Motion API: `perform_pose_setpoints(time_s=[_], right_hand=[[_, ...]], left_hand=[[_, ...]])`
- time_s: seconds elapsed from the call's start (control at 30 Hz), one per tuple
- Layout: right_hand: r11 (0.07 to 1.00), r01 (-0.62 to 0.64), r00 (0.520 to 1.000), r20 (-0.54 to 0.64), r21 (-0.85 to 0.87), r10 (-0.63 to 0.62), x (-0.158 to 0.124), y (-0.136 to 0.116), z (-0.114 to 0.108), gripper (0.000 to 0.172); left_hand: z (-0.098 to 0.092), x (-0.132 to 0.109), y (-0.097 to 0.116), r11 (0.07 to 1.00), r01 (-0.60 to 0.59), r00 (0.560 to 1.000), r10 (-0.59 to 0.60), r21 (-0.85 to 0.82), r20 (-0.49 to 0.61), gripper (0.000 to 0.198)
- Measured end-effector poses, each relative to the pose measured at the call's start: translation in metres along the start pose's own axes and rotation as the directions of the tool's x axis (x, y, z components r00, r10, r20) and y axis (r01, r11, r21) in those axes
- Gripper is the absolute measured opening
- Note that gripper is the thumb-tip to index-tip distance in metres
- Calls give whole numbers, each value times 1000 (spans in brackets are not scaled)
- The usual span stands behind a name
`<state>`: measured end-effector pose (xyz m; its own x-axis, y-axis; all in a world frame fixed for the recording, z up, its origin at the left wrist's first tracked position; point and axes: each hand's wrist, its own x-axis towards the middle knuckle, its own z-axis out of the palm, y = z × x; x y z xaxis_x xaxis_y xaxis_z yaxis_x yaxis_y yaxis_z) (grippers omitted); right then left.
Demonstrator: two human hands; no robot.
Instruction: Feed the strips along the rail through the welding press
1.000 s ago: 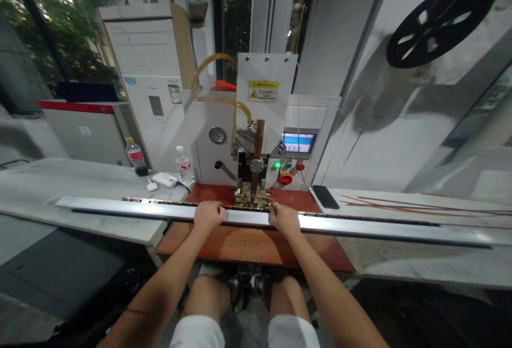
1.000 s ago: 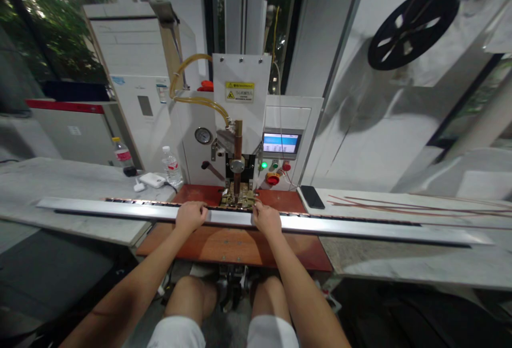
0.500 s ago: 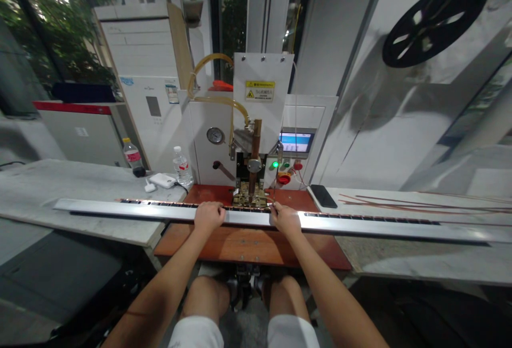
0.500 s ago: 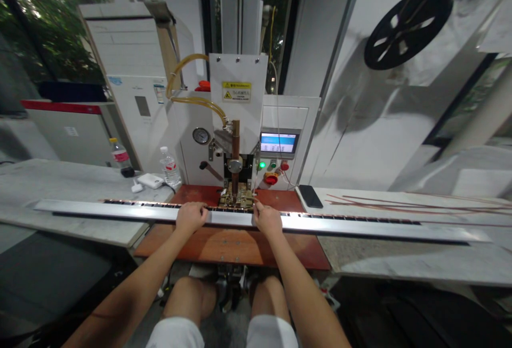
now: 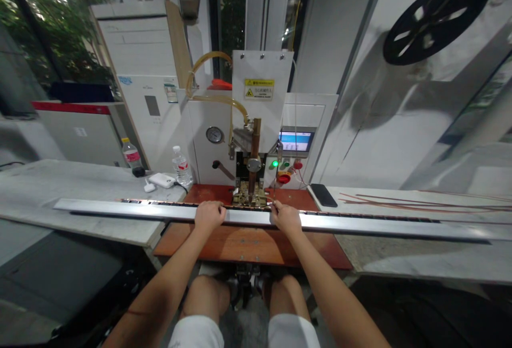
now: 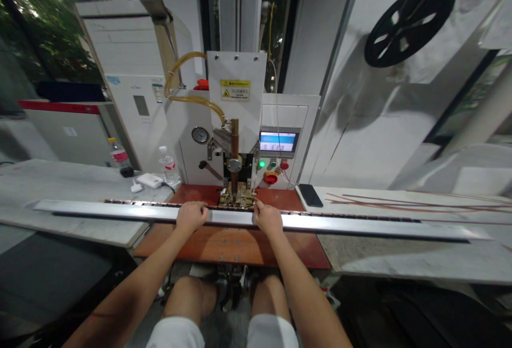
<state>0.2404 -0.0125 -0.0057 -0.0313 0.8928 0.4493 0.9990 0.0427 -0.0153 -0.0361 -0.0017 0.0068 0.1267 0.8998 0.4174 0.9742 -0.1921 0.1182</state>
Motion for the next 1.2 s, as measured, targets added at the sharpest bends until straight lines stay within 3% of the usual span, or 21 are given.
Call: perform_pose_setpoints(time_s=[0.67,1.2], right_hand=[[1000,-10,999,48,-25,11,2,3,-6,37],[998,-59,979,197,-5,58,10,4,-16,35]], left_hand=[[-2,5,7,999,-2,999,0,34,52,36],[-4,13,14,995,59,979,-74,84,192,42]])
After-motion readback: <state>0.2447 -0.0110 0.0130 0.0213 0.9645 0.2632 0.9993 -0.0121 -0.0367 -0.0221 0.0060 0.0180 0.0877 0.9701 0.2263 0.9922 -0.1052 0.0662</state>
